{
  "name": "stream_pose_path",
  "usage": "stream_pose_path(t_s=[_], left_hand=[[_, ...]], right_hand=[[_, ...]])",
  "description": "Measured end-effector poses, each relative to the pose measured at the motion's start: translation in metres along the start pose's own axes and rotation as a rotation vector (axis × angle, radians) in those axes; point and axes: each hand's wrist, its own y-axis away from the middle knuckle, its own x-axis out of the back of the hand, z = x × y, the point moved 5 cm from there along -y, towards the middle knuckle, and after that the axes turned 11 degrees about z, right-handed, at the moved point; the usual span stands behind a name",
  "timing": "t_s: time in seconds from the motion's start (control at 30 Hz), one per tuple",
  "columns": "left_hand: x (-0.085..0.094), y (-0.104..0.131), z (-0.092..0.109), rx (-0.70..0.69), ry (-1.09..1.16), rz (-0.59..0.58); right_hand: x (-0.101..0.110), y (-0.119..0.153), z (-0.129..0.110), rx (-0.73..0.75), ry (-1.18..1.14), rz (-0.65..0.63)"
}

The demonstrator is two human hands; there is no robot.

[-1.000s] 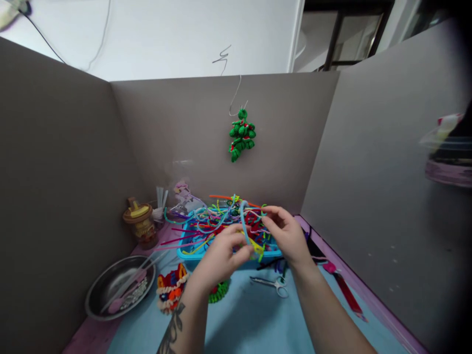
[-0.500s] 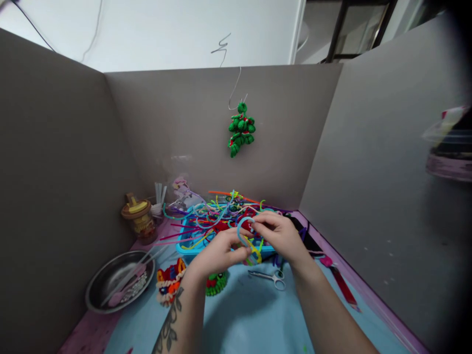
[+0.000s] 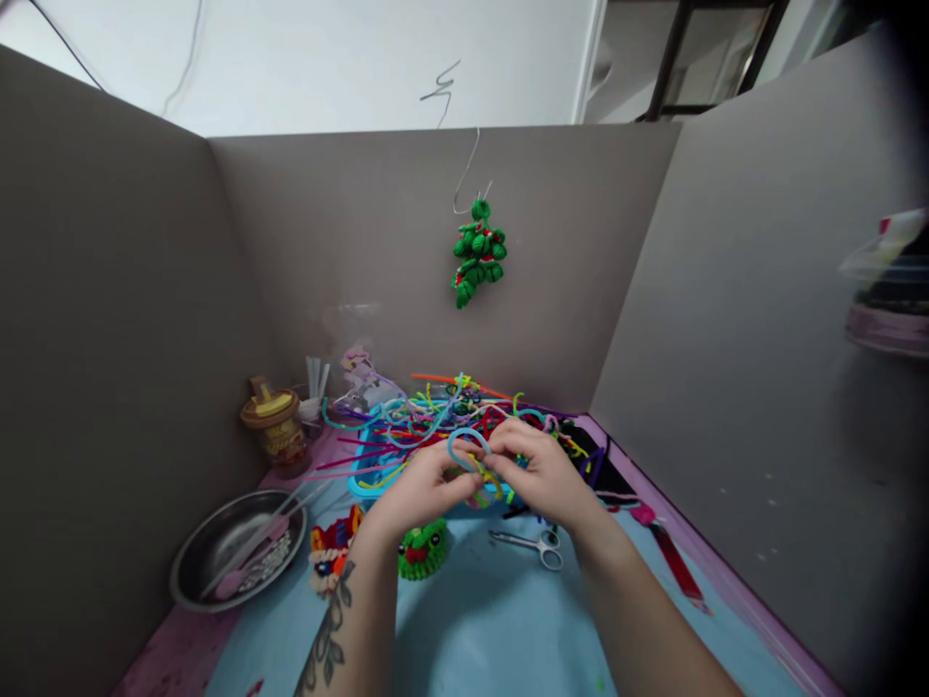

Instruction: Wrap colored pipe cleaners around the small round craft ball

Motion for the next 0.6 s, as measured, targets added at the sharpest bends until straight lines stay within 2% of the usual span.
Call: stream_pose_path(t_s=[0.13,0.27,0.43,0.6], left_hand=[[-0.003,0.0,0.009,-0.071,-0.085,0.012],[-0.019,0.004,0.012,-0.117,-0.163,-0.09],[-0.031,0.006,0.005,-0.094,-0.269,-0.157],[-0.03,0.006,0.005,-0.023,-0.355,-0.215]], right_hand=[[0.001,0.001,0.005,-0.048,0.045,0.133],[0.005,0.002,0.01,0.013,0.152,0.268],[-0.003,0.004,0.007,0.141,0.26,0.247],[-0.009,0.009,-0.005,0.274,0.175,0.251]])
